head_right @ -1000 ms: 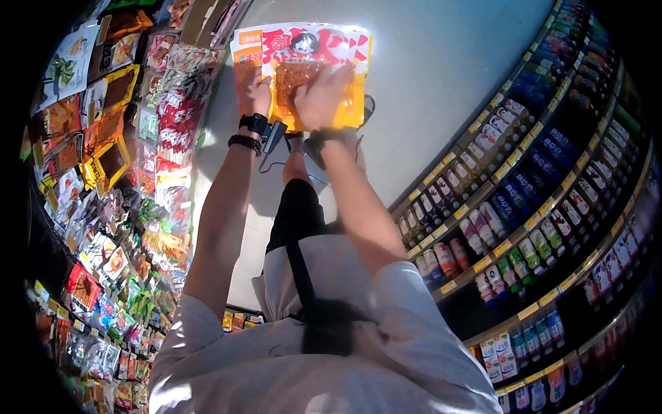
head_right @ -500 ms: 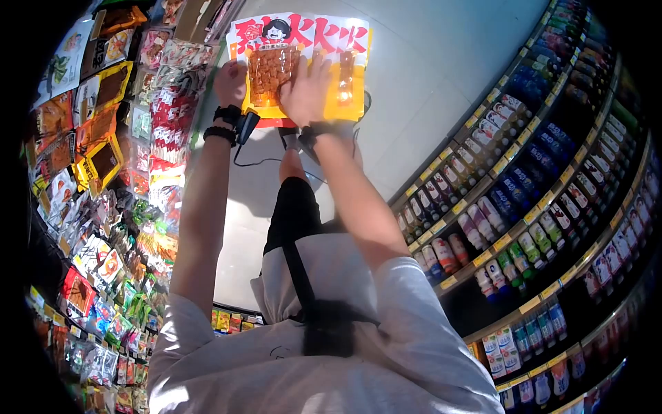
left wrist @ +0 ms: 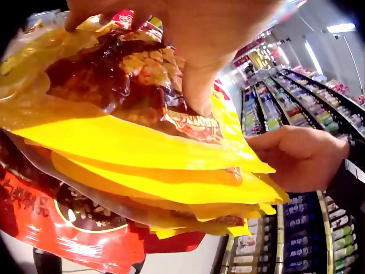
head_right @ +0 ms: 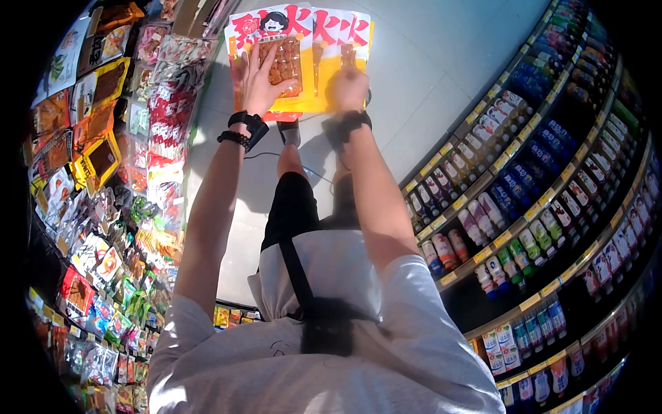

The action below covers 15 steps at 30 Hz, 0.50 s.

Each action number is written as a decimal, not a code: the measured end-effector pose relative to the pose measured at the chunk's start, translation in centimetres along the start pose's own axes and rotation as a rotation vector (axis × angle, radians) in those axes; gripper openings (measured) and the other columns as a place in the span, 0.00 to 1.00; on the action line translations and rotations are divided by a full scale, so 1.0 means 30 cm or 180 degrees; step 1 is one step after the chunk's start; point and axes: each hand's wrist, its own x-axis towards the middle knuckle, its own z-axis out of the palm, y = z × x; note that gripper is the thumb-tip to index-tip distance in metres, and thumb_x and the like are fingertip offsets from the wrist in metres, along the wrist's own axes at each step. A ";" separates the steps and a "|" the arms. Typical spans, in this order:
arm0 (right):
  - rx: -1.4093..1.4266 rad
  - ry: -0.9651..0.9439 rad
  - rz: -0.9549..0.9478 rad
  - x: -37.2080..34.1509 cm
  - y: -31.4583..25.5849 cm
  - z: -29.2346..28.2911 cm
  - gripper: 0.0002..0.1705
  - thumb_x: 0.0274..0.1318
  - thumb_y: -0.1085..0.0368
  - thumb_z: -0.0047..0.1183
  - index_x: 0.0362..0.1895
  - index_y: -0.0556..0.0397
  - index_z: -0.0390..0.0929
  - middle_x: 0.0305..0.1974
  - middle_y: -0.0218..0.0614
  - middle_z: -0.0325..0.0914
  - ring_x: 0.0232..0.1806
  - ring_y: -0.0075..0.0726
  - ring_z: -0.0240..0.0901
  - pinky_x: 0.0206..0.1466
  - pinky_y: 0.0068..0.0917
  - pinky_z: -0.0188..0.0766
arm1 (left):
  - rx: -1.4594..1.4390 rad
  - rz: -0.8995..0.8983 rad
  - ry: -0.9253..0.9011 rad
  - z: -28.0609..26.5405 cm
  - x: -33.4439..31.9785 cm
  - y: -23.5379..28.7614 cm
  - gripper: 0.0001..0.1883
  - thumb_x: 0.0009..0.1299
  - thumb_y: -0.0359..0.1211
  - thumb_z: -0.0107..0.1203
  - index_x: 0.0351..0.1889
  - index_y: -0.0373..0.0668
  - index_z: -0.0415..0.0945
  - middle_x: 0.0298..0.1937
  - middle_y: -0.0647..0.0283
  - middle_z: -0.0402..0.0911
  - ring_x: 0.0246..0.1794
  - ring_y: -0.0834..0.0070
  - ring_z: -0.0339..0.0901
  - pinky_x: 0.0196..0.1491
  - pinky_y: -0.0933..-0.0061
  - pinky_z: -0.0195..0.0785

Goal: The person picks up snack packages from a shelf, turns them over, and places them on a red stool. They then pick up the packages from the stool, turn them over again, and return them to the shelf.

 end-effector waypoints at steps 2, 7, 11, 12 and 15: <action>0.0025 0.0265 -0.0109 0.027 0.039 -0.002 0.09 0.58 0.70 0.50 0.41 0.63 0.77 0.29 0.28 0.75 0.27 0.21 0.68 0.31 0.21 0.66 | -0.0386 -0.0016 0.0002 0.027 0.005 -0.013 0.46 0.51 0.46 0.72 0.69 0.54 0.63 0.76 0.52 0.49 0.72 0.48 0.52 0.66 0.54 0.58; 0.0394 0.0493 0.0024 -0.029 -0.029 -0.046 0.10 0.58 0.69 0.51 0.40 0.63 0.77 0.31 0.30 0.76 0.29 0.22 0.69 0.34 0.22 0.67 | -0.0539 -0.0110 -0.0091 0.039 0.005 0.002 0.46 0.50 0.46 0.72 0.69 0.54 0.63 0.75 0.52 0.49 0.72 0.46 0.52 0.67 0.53 0.57; -0.0173 0.0522 -0.0186 -0.004 0.003 -0.056 0.11 0.58 0.67 0.53 0.42 0.61 0.77 0.34 0.36 0.78 0.32 0.30 0.71 0.39 0.26 0.68 | -0.0522 0.0060 0.0209 0.078 -0.004 -0.006 0.46 0.48 0.47 0.71 0.68 0.57 0.65 0.74 0.54 0.51 0.71 0.46 0.50 0.68 0.42 0.46; -0.0466 0.0571 -0.0242 0.004 0.012 -0.053 0.12 0.57 0.66 0.53 0.42 0.61 0.77 0.35 0.39 0.79 0.33 0.33 0.72 0.41 0.28 0.69 | -0.0553 0.0111 0.0309 0.089 -0.004 -0.013 0.45 0.48 0.48 0.71 0.67 0.58 0.65 0.74 0.55 0.52 0.71 0.47 0.48 0.68 0.37 0.41; -0.1841 0.1458 -0.1432 -0.006 0.015 -0.050 0.17 0.56 0.64 0.49 0.46 0.64 0.73 0.42 0.54 0.78 0.41 0.58 0.75 0.46 0.40 0.71 | -0.0281 0.0208 0.0308 0.076 -0.012 -0.006 0.45 0.51 0.47 0.72 0.68 0.52 0.64 0.72 0.45 0.54 0.70 0.44 0.52 0.71 0.51 0.48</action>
